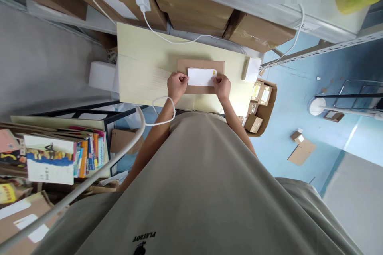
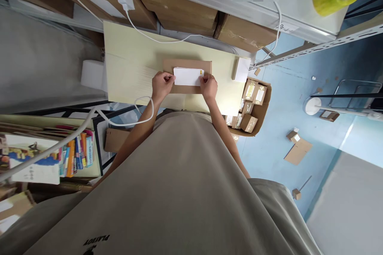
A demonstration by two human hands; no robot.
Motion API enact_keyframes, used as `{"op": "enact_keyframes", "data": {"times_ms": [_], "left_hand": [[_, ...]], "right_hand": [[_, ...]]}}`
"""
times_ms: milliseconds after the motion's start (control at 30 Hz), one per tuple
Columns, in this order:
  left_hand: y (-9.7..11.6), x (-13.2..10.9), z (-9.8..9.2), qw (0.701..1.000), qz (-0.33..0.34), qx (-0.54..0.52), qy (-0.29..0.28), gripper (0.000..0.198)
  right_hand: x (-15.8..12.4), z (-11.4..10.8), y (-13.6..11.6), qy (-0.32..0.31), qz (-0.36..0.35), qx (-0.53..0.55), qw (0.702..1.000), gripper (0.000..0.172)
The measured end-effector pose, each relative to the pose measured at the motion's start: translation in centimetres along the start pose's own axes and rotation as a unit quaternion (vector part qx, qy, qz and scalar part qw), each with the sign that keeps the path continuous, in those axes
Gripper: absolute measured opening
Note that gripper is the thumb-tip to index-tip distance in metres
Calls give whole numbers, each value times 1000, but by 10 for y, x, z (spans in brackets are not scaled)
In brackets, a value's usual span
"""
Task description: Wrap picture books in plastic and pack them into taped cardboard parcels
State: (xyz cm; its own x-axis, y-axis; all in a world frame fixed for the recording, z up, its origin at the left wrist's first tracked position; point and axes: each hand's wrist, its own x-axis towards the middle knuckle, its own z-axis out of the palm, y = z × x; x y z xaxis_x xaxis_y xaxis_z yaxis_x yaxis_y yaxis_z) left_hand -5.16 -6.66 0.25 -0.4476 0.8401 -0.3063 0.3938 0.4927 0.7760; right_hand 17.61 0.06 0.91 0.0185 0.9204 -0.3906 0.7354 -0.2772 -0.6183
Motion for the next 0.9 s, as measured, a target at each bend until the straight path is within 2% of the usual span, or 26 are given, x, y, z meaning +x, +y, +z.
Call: {"op": "enact_keyframes", "data": {"times_ms": [133, 200, 300, 400, 500, 600, 767, 900], "left_hand": [[1, 4, -1, 1000, 1, 11, -11, 14], [4, 4, -3, 999, -13, 38, -23, 11], [12, 3, -6, 994, -37, 92, -45, 12], [20, 1, -9, 990, -44, 119, -57, 18], [23, 1, -11, 990, -42, 122, -64, 18], [23, 2, -12, 990, -35, 117, -76, 17], [19, 4, -12, 989, -21, 120, -86, 15], [15, 5, -12, 987, 3, 128, -99, 13]], "right_hand": [[-1, -2, 1, 2, 7, -18, 1000, 18], [-6, -3, 2, 8, -17, -37, 999, 25], [-22, -1, 0, 12, -120, -108, 987, 54], [-39, 4, -2, -31, -242, -194, 950, 83], [-50, 12, -4, -68, -275, -234, 930, 103], [-52, 27, -10, -89, -283, -243, 924, 111], [-50, 59, -32, -131, -335, -243, 901, 120], [-50, 70, -45, -134, -329, -262, 897, 120]]}}
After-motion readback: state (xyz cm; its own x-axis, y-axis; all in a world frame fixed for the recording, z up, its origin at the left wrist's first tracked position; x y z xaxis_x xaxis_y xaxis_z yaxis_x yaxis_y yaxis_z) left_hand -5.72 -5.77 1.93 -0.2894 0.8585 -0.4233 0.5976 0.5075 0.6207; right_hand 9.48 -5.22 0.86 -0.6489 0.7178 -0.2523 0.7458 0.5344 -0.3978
